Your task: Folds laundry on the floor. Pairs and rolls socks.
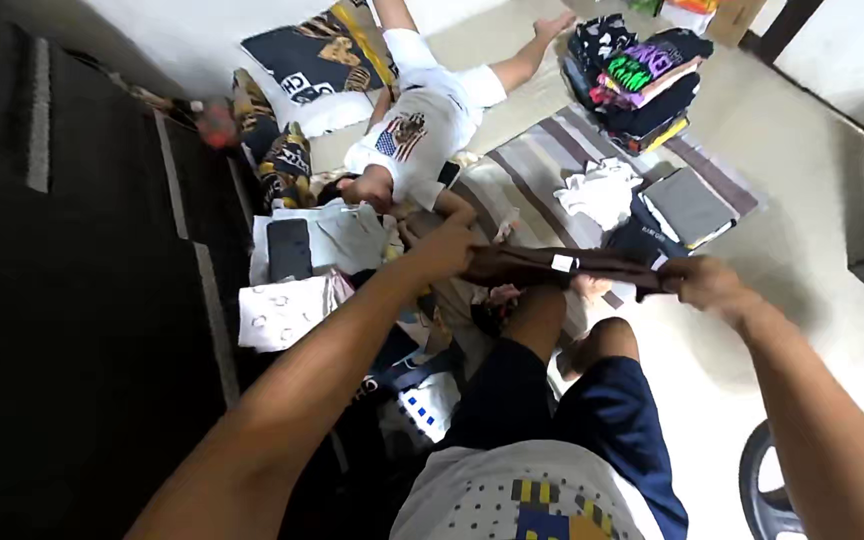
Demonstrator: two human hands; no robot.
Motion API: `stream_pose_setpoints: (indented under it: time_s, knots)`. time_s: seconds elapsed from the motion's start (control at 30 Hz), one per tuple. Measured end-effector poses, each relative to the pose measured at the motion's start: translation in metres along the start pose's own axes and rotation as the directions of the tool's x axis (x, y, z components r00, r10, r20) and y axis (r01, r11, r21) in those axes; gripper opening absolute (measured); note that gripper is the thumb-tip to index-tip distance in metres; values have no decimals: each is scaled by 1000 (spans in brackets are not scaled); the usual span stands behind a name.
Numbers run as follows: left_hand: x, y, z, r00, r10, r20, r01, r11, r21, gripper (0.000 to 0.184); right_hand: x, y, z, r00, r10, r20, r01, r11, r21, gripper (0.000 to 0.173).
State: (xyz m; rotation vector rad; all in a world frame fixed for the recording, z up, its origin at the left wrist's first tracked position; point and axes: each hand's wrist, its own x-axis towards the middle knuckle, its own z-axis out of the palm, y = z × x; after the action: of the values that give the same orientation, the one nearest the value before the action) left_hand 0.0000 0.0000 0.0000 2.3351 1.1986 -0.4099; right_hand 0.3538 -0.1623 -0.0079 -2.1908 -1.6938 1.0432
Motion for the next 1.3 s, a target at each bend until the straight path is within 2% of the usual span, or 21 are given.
stream_pose_setpoints:
  time_s: [0.1,0.2,0.33,0.37,0.43,0.47,0.53,0.6,0.63,0.7,0.77,0.9,1.07,1.13,1.2,1.27,1.3]
  knots:
    - [-11,-7,-36,970,-31,-241,-6,988,-153,29,17,-19,-36,974,-130,-185,128,992,-20,18]
    - [-30,-13,-57,900,-56,-433,-56,969,-243,31,29,-39,-53,932,-161,-326,157,987,-36,20]
    - [-53,-12,-52,754,87,-651,-197,976,-98,31,44,-50,-49,890,-98,-445,91,995,-37,23]
    - [-60,-9,-47,730,132,-670,-221,974,-49,31,51,-46,-43,884,-83,-459,92,996,-3,23]
    - [-75,5,-34,723,184,-666,-254,967,-8,31,65,-34,-26,894,-24,-448,119,976,183,24]
    - [-83,15,-25,746,186,-639,-266,963,-30,29,69,-28,-17,908,29,-417,116,940,319,24]
    - [-96,38,3,832,162,-530,-280,948,-150,24,72,-18,1,937,158,-312,64,799,597,27]
    - [-102,60,41,900,192,-391,-336,877,-343,27,76,-1,20,940,252,-230,6,663,749,34]
    - [-103,72,62,910,235,-342,-375,820,-433,28,77,9,30,940,270,-207,-14,639,769,35]
    - [-102,96,101,911,317,-266,-413,678,-608,27,76,30,51,944,262,-202,-30,674,738,28]
    - [-100,124,124,932,354,-74,-295,626,-722,31,69,45,69,940,285,-186,-74,705,705,25]
    - [-81,174,156,894,408,187,-110,604,-790,39,61,86,95,881,435,-185,-196,692,695,31]
    - [-56,223,182,830,438,346,-15,637,-771,42,56,122,116,815,552,-176,-333,694,638,30]
    - [-48,236,191,808,438,395,4,666,-746,44,55,127,125,818,558,-136,-412,735,538,29]
    - [-42,243,197,760,476,443,-14,693,-721,54,53,127,132,838,545,-20,-501,784,367,33]
    - [-42,243,193,687,571,449,-90,680,-728,65,46,119,133,854,517,59,-520,843,138,44]
    - [-45,238,188,651,620,437,-135,661,-738,66,36,111,132,869,494,30,-495,867,55,48]
